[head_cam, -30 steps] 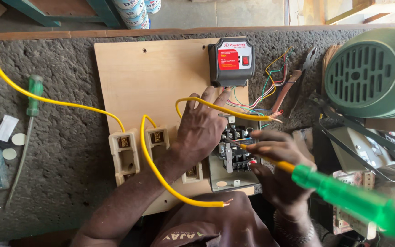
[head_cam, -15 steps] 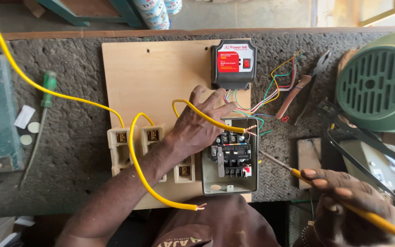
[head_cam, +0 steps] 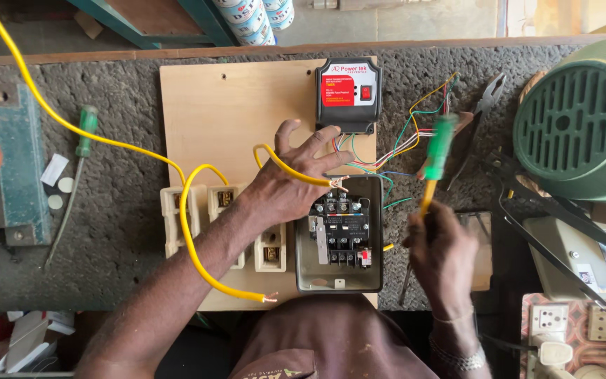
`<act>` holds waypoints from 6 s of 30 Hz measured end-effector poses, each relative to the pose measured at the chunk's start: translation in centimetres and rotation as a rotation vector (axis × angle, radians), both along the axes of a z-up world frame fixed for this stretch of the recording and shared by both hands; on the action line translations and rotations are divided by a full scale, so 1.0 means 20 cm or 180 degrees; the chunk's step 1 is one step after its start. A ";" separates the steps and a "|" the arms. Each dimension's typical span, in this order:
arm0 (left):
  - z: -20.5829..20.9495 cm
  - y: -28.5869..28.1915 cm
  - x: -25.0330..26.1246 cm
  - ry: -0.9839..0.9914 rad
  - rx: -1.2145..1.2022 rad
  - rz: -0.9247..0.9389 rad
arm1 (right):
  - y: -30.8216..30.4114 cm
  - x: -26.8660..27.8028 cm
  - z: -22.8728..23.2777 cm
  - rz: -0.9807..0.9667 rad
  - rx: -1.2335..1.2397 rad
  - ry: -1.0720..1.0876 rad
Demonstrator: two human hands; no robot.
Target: The person strips the insulation from yellow wires using pliers and connects them to terminals on a wooden board and a control box. They use a screwdriver to tighten the connections and organize the wires.
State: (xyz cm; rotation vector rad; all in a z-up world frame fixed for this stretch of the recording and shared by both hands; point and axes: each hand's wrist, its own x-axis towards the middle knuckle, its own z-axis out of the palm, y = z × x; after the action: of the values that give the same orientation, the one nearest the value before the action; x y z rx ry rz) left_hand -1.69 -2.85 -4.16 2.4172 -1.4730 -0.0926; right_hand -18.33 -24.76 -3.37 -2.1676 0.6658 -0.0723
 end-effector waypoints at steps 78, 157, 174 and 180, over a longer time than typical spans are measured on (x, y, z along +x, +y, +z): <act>0.16 -0.07 0.03 0.2030 -0.1503 0.0522 | 0.03 -0.02 -0.28 -0.0140 0.0706 -0.0154; -0.02 -0.26 0.32 0.1639 -0.0312 0.0112 | -0.16 0.59 0.07 0.1967 -0.1709 -0.1446; -0.10 -0.26 0.35 0.1840 -0.0139 0.0589 | -0.24 0.63 0.12 0.2073 -0.0962 -0.1361; -0.14 0.18 0.53 0.2285 -0.1503 0.2594 | -0.29 0.54 0.19 0.1327 -0.0502 -0.0860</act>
State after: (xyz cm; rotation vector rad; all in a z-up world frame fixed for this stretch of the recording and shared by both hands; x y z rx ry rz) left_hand 8.86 0.76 -6.93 2.0586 -0.1392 -0.3346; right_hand -7.49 -30.54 0.47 -2.3481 0.0507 -0.1969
